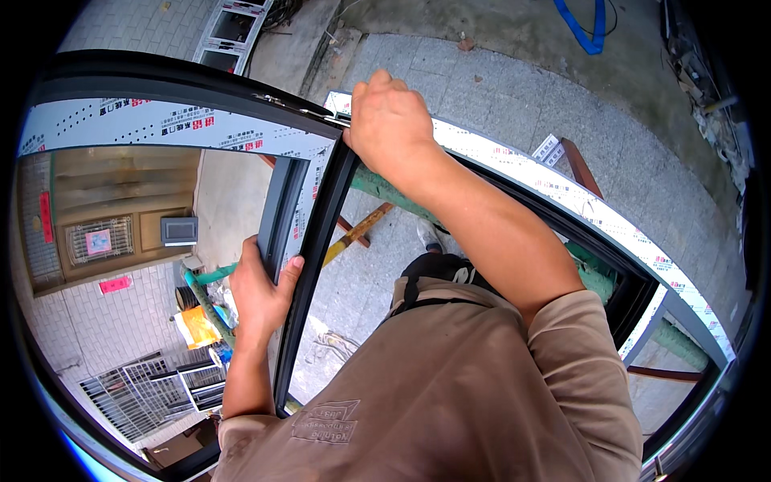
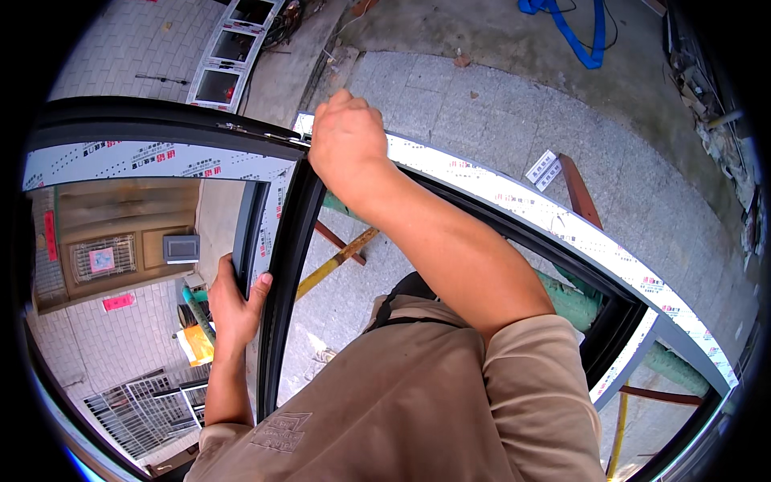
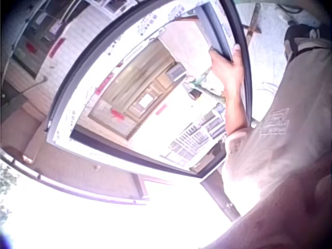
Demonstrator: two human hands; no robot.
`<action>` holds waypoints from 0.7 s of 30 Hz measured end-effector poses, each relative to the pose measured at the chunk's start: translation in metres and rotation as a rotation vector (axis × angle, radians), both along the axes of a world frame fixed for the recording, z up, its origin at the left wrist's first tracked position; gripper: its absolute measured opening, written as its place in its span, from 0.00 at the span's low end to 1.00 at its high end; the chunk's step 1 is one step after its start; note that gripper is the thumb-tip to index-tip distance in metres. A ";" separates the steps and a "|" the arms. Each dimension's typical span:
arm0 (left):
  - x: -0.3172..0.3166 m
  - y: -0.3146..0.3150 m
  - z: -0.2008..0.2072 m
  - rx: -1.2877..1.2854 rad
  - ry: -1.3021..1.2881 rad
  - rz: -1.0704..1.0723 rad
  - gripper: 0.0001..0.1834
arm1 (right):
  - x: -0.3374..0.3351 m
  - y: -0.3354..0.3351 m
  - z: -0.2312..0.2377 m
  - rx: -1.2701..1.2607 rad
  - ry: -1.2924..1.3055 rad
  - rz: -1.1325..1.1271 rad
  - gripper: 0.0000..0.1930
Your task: The person assembles a window frame by aligning aluminum sections and using a screwdriver to secure the hardware and rubber seals into the tracks.
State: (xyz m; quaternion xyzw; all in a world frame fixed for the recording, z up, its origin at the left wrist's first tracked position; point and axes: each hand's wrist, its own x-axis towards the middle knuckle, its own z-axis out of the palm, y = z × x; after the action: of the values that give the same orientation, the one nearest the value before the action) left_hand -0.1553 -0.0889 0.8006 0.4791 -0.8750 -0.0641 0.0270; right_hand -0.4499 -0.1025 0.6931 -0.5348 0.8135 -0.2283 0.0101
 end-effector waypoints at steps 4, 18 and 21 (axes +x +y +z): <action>0.000 -0.001 0.001 0.012 -0.015 0.024 0.36 | -0.001 0.001 0.002 0.003 -0.028 0.009 0.26; 0.003 -0.004 0.001 0.027 -0.008 0.022 0.35 | 0.001 -0.003 0.002 0.068 0.013 -0.002 0.26; 0.000 -0.002 0.003 0.024 -0.041 0.018 0.35 | 0.000 -0.002 0.000 0.038 -0.003 0.003 0.26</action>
State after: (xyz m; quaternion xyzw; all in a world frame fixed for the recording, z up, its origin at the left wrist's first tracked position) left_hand -0.1551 -0.0911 0.8037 0.4884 -0.8702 -0.0647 0.0040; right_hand -0.4504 -0.1046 0.6933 -0.5352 0.8169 -0.2138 0.0219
